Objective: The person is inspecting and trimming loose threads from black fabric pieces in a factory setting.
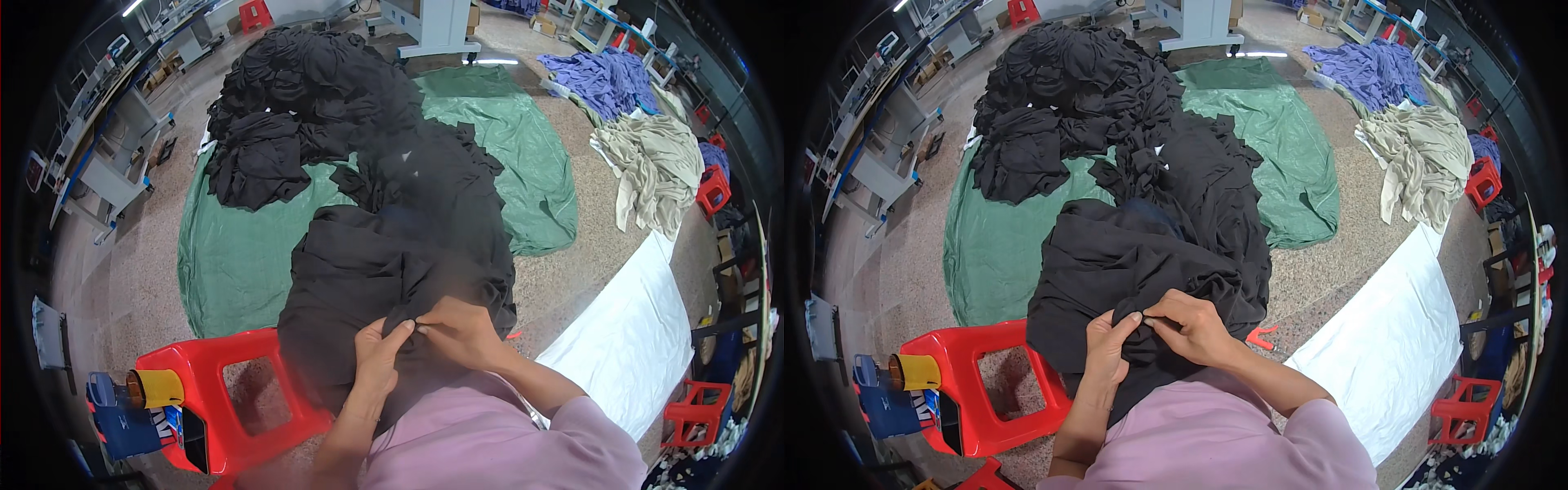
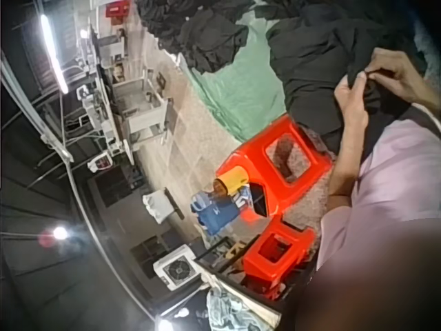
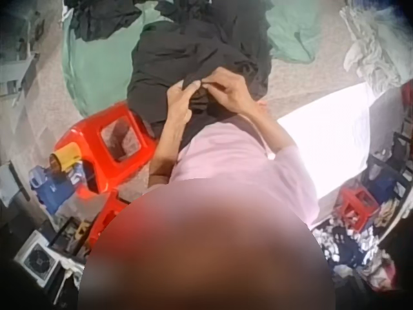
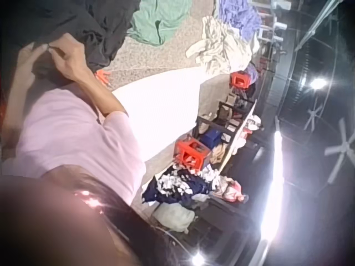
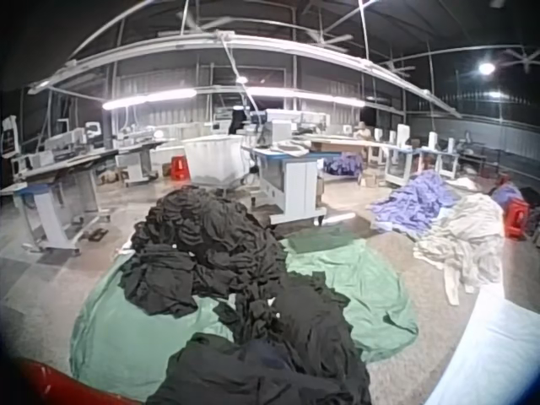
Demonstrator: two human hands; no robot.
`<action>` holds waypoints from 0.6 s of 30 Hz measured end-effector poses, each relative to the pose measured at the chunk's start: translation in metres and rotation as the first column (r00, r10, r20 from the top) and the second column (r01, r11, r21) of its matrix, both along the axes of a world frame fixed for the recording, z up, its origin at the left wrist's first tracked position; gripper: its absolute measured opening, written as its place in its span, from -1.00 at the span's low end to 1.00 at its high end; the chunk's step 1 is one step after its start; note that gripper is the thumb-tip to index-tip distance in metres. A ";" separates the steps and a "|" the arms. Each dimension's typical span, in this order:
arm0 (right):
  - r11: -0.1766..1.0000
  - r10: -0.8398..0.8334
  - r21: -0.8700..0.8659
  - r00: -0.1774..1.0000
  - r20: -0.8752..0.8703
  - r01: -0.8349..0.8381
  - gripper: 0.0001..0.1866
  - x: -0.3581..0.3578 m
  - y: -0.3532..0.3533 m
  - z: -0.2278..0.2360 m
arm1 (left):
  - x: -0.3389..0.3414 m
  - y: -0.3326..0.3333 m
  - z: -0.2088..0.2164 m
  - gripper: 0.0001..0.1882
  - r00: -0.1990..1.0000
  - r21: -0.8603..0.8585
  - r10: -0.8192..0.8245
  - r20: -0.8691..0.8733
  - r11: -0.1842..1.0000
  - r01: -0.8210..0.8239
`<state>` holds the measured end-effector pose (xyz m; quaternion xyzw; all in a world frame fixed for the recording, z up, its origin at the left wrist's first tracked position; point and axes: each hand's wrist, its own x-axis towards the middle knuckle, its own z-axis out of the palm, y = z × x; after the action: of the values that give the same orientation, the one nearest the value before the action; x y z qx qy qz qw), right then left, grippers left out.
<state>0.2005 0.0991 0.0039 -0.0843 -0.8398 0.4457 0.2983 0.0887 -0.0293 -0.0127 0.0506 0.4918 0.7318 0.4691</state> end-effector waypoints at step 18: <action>0.994 0.036 0.107 0.999 0.015 -0.038 -0.78 0.001 -0.002 0.004 | -0.009 -0.004 0.002 -0.94 0.990 -0.032 -0.100 -0.097 0.995 0.097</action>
<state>0.2016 0.0971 0.0076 -0.0555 -0.8658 0.4049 0.2887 0.0798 -0.0330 -0.0105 0.1047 0.5211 0.6976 0.4805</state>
